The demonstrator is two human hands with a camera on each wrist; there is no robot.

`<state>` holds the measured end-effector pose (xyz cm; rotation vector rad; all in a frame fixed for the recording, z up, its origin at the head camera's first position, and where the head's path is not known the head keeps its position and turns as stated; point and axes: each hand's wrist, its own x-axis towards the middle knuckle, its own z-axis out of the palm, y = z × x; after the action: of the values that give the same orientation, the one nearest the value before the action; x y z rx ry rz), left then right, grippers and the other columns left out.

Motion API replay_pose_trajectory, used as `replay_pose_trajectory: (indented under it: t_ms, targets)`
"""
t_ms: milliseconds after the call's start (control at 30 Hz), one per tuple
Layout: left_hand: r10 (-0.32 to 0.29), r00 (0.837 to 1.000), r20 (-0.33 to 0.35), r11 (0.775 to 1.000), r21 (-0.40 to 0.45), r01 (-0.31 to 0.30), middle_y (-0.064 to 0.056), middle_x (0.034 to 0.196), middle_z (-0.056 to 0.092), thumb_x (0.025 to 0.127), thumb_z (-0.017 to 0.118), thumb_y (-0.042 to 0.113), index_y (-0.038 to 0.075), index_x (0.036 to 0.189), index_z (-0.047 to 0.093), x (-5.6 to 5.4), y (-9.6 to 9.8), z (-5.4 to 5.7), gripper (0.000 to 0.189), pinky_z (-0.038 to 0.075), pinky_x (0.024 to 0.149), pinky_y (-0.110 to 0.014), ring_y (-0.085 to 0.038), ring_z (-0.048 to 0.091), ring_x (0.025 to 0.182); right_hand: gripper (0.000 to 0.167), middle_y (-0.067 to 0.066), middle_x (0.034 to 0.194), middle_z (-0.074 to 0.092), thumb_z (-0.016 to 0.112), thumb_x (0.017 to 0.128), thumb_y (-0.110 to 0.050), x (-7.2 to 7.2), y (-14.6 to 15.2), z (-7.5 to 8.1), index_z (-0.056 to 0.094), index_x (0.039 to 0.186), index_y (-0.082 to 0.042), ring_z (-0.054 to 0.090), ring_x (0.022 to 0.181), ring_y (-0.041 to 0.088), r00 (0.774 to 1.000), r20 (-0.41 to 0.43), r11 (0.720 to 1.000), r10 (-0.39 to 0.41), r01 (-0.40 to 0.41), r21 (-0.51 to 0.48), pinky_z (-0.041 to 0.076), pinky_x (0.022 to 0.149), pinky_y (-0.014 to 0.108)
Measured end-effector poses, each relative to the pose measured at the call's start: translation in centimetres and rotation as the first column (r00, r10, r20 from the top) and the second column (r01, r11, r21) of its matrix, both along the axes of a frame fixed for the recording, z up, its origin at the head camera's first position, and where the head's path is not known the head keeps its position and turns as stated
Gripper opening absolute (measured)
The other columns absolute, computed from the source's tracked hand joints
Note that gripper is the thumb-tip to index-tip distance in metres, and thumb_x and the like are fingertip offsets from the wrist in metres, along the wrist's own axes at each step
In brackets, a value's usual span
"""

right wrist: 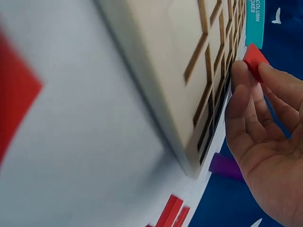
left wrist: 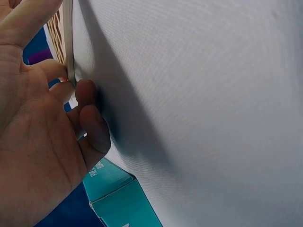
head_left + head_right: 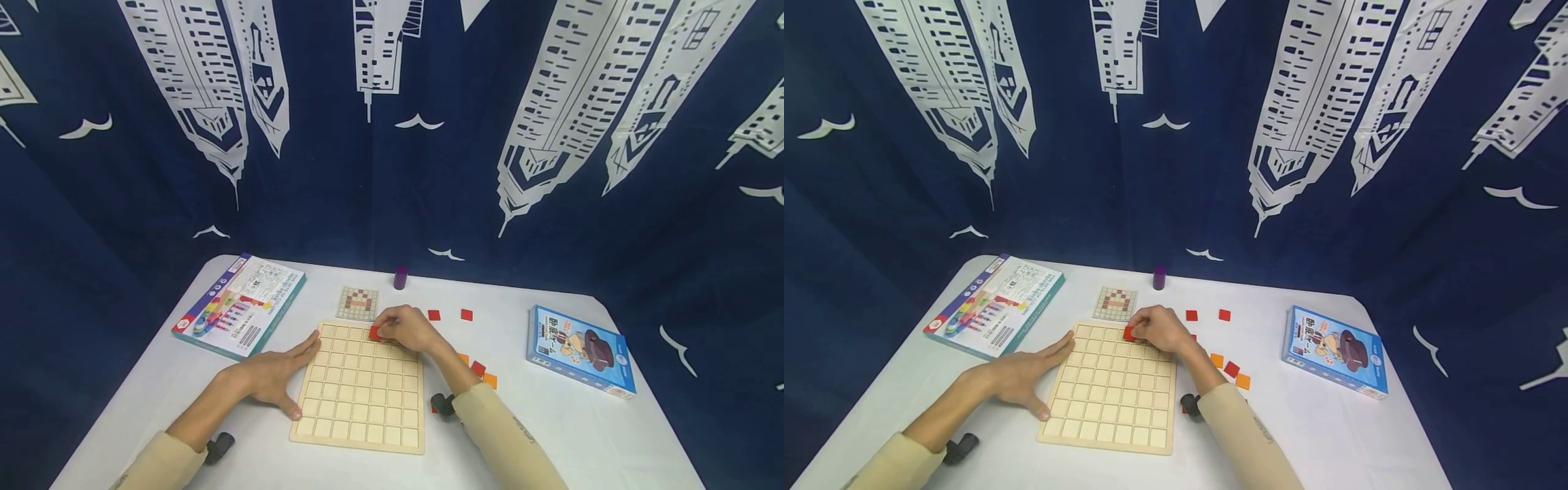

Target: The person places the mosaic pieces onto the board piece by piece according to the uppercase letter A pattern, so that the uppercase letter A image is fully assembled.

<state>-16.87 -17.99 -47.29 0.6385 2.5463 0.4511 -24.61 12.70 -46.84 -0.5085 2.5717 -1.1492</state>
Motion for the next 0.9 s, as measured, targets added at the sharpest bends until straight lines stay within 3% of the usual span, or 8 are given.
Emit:
replay_pose_trajectory:
  t_ms: [200, 900]
  targets:
    - [-0.005, 1.0, 0.001, 1.0, 0.004, 0.005, 0.003, 0.17, 0.001, 0.055, 0.092, 0.055, 0.018, 0.163, 0.018, 0.0, 0.0, 0.0, 0.136, 0.043, 0.11, -0.05, -0.036, 0.044, 0.141, 0.01, -0.006, 0.081, 0.07, 0.073, 0.089, -0.01, -0.2, -1.0, 0.1, 0.076, 0.097, -0.014, 0.063, 0.073, 0.009, 0.999, -0.035, 1.0, 0.02, -0.019, 0.023, 0.05, 0.07, 0.027]
    - [-0.005, 1.0, -0.004, 1.0, 0.006, 0.005, 0.003, 0.17, 0.0, 0.055, 0.091, 0.056, 0.018, 0.163, 0.018, 0.0, -0.1, -0.2, 0.136, 0.043, 0.11, -0.05, -0.036, 0.045, 0.14, 0.01, -0.006, 0.081, 0.066, 0.073, 0.089, -0.007, -0.3, -1.6, -0.2, 0.072, 0.094, -0.016, 0.058, 0.075, 0.012, 0.997, -0.064, 0.994, 0.038, -0.031, 0.102, 0.049, 0.074, 0.029]
